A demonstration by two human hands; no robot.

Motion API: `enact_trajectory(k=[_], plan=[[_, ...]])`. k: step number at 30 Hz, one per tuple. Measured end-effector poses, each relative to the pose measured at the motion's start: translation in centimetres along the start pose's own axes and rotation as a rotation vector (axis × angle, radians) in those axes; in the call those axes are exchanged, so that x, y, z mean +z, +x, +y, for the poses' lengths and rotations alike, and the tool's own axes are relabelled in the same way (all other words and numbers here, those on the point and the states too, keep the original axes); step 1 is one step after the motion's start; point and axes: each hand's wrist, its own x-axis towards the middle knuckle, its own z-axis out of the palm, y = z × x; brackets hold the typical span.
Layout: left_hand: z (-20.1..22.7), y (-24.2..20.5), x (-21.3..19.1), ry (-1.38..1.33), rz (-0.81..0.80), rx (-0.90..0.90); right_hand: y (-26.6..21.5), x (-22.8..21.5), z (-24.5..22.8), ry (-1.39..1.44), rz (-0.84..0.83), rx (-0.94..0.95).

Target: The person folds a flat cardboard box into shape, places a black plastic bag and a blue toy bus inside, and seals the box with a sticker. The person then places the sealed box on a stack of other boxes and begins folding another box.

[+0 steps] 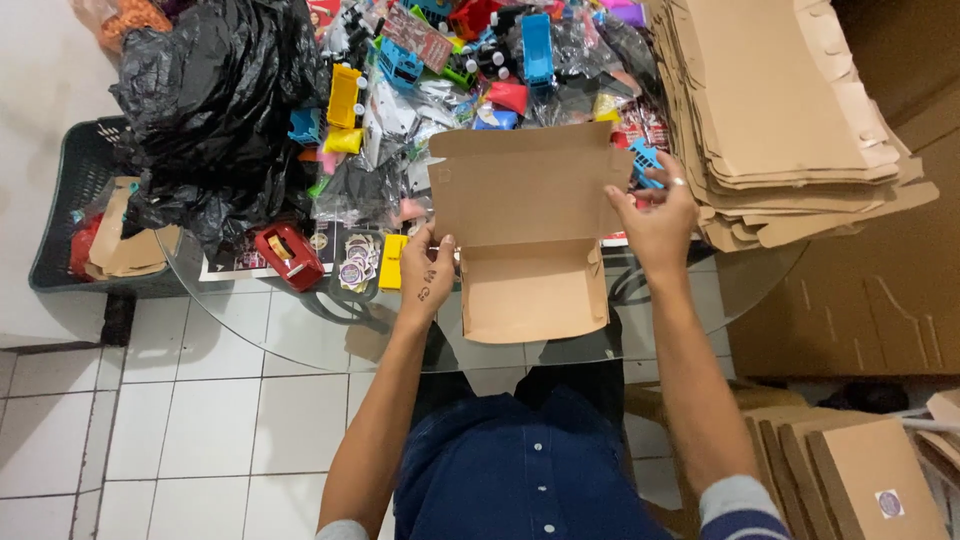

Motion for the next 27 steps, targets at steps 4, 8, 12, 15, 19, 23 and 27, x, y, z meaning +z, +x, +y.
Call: enact_trajectory(k=[4,8,12,15,19,23,27], plan=[[0.1,0.1,-0.1,0.007,-0.008,0.021,0.9,1.4,1.6,-0.085,0.044,-0.006],[-0.6,-0.1,-0.2,-0.009,0.0,-0.007,0.6,1.4,1.3,-0.13,0.077,-0.039],[-4.3,0.9,-0.1,-0.011,0.012,-0.007,0.6,0.4,0.6,0.111,0.051,0.09],[-3.5,0.4,-0.3,-0.041,0.011,-0.034,0.6,-0.1,1.6,0.389,-0.072,0.34],[-2.7,0.4,-0.1,-0.04,0.014,-0.044,0.7,-0.5,3.5,0.678,-0.167,0.505],[-1.8,0.1,0.0,-0.047,0.007,-0.059,0.7,-0.9,2.8,0.767,-0.175,0.53],[-3.5,0.6,-0.1,-0.037,-0.004,-0.084,0.5,-1.2,1.1,0.804,-0.179,0.538]])
